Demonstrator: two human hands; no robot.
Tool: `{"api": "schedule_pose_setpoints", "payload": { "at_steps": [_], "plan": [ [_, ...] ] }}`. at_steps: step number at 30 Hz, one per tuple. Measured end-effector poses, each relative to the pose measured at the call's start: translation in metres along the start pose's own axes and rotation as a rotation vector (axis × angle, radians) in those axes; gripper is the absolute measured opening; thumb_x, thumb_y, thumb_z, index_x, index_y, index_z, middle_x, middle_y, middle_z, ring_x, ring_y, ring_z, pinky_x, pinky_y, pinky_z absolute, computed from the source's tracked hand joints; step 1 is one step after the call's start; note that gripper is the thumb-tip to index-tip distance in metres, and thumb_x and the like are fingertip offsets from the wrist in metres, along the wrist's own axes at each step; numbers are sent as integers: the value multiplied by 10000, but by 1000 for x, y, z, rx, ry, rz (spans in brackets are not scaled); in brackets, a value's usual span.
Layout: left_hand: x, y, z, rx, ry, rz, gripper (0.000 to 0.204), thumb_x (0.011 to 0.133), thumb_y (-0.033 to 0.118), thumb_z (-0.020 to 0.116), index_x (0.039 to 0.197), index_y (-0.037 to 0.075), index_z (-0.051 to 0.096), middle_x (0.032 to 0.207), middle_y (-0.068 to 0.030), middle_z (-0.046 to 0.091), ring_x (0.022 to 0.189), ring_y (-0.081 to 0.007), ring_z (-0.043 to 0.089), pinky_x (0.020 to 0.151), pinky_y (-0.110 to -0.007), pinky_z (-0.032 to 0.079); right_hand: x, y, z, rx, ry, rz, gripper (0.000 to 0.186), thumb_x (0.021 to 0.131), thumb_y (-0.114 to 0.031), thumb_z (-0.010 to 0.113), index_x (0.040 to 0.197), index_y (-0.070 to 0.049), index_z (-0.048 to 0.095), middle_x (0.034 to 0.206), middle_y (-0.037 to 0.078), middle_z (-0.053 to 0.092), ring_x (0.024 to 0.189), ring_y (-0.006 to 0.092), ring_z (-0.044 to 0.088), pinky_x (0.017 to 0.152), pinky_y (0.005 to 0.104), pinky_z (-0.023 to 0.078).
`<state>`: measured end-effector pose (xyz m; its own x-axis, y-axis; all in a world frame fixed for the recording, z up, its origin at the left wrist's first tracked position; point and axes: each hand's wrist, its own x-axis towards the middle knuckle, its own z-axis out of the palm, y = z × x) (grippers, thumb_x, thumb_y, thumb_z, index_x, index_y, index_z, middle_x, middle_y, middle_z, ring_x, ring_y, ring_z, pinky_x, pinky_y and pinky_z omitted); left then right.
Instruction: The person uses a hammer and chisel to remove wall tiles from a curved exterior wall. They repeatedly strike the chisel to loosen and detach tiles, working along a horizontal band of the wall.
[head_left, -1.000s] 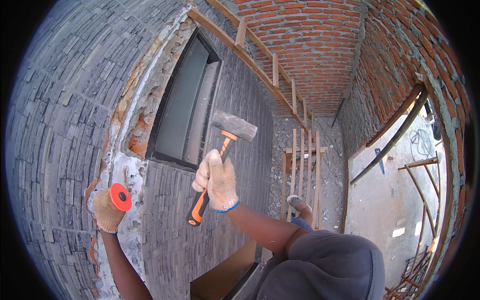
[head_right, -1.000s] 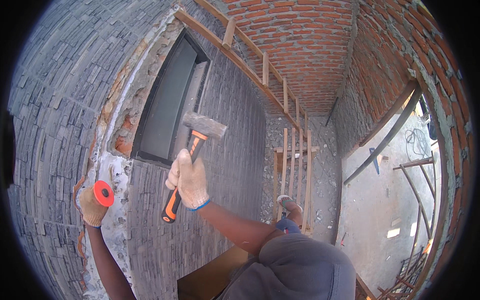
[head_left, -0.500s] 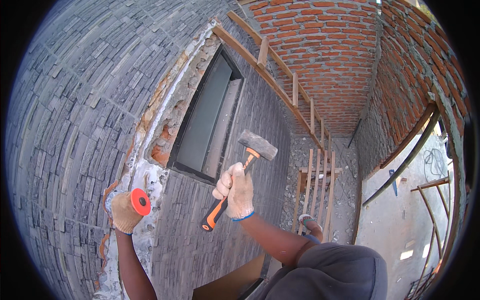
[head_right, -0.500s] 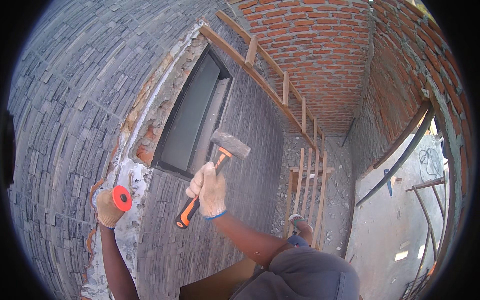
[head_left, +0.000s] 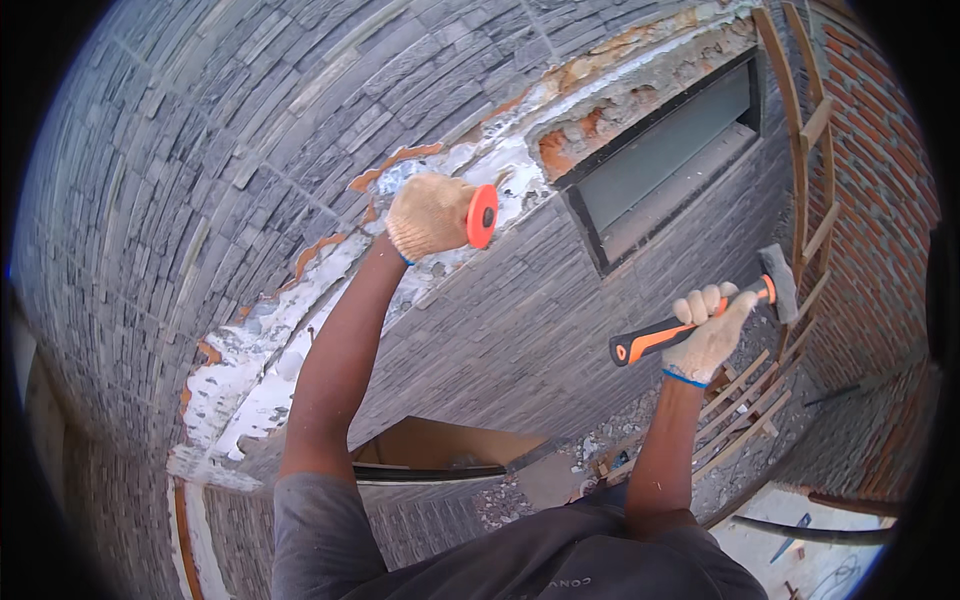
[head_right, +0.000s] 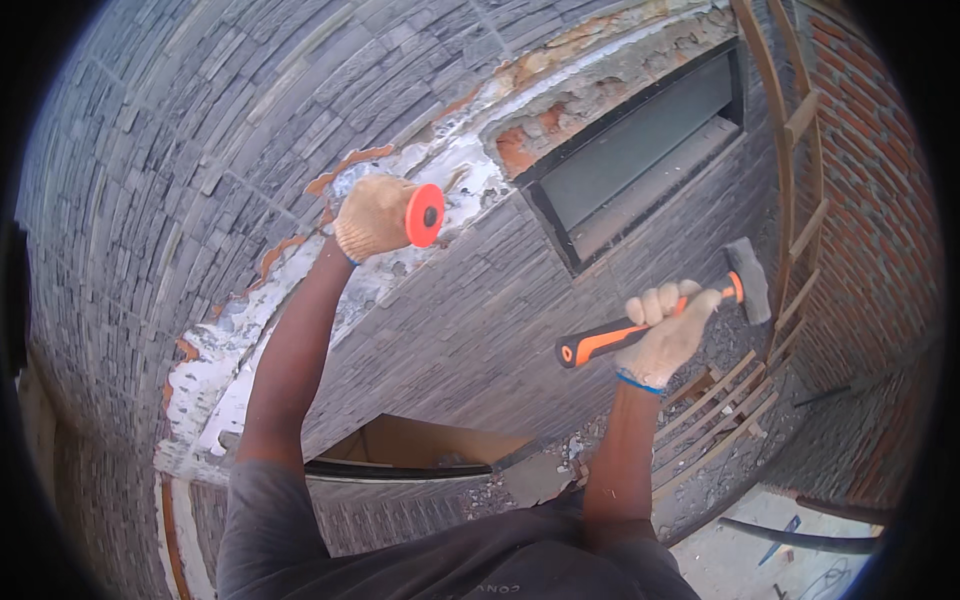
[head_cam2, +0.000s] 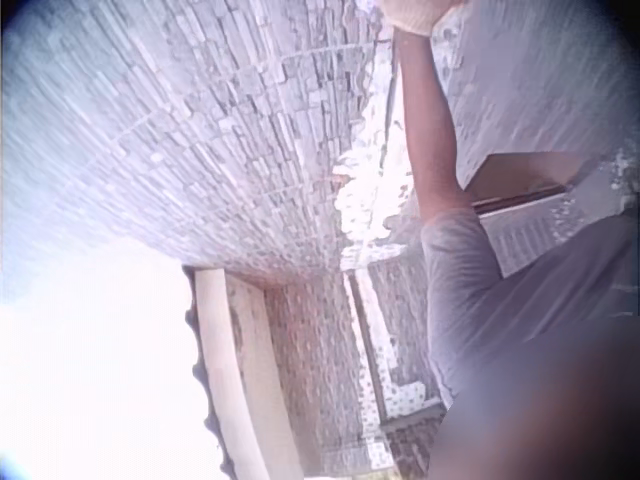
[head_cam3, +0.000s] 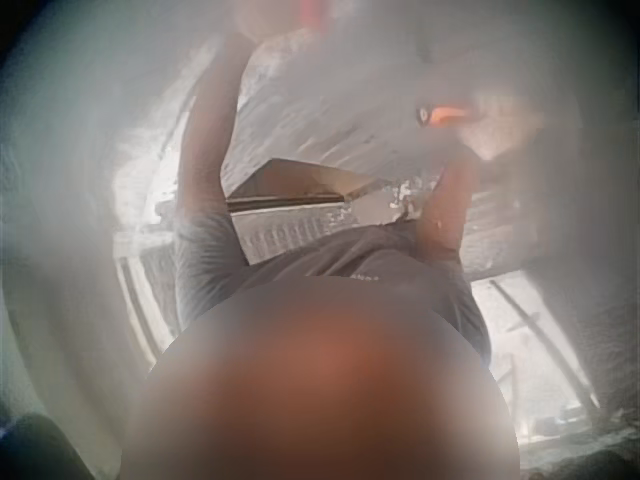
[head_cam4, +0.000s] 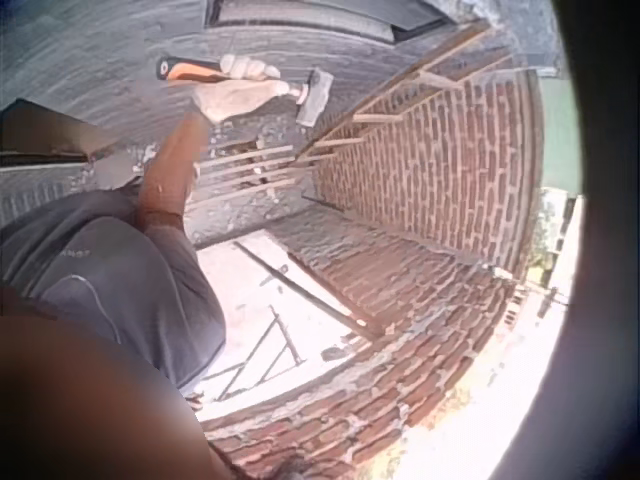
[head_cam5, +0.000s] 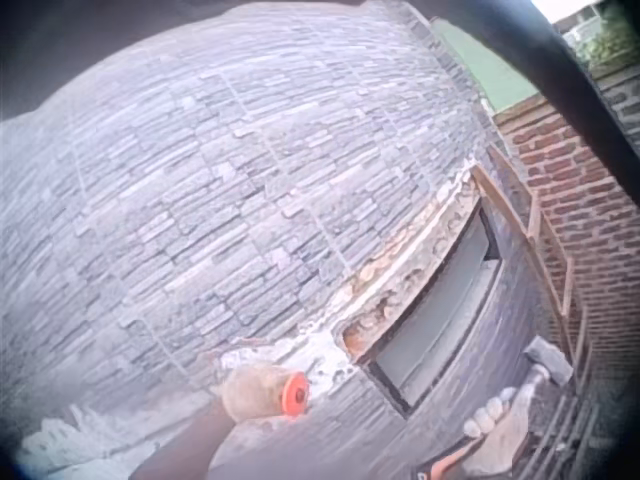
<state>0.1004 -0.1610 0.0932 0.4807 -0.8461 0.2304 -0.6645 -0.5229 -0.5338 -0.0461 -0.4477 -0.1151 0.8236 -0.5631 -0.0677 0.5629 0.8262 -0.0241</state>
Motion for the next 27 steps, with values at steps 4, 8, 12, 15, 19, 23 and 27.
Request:
{"api": "schedule_pose_setpoints", "payload": {
  "at_steps": [4,8,12,15,19,23,27],
  "plan": [
    [4,1,1,-46,-68,-54,149,755,278,732,765,131,706,683,-110,676,641,-340,677,584,-442,537,-49,60,70,229,288,-34,409,1077,-470,480,836,-141,445,633,-52,278,495,83,266,446,252,260],
    [2,6,-10,61,-198,-71,135,768,279,728,781,145,720,690,-102,688,636,-330,680,586,-440,540,-111,123,90,-520,-273,779,394,1080,-461,437,856,-137,451,622,-20,389,461,82,325,435,292,308],
    [-5,4,-16,-50,-63,-33,129,765,282,730,780,154,720,697,-104,691,639,-325,682,592,-441,541,-77,83,54,-424,-206,571,363,1059,-338,388,778,-109,410,621,6,396,438,105,320,427,316,307],
    [-7,-1,-17,-71,29,-61,140,758,285,744,771,149,714,685,-94,685,640,-322,680,591,-439,539,-41,36,35,-374,-92,277,390,1095,-403,386,822,-130,432,636,-21,346,474,89,278,438,286,266],
    [-9,4,-17,-75,71,-77,117,758,240,745,747,130,705,716,-77,700,654,-306,681,618,-418,532,-26,-15,24,-573,80,57,391,1087,-476,451,854,-161,465,621,-48,300,477,70,252,438,263,237],
    [-5,16,-14,-42,66,-146,128,723,209,767,744,112,686,702,-77,681,696,-297,682,635,-422,517,-31,-41,20,-719,187,88,338,1087,-441,455,955,-135,508,625,-39,337,475,73,295,434,254,288],
    [-1,18,-15,-73,-54,-228,97,766,193,742,813,117,705,725,-84,701,693,-298,699,681,-410,537,-32,-40,25,-759,77,122,326,1082,-442,479,1018,-125,517,647,-34,384,486,75,332,439,257,311]
  ]
}}
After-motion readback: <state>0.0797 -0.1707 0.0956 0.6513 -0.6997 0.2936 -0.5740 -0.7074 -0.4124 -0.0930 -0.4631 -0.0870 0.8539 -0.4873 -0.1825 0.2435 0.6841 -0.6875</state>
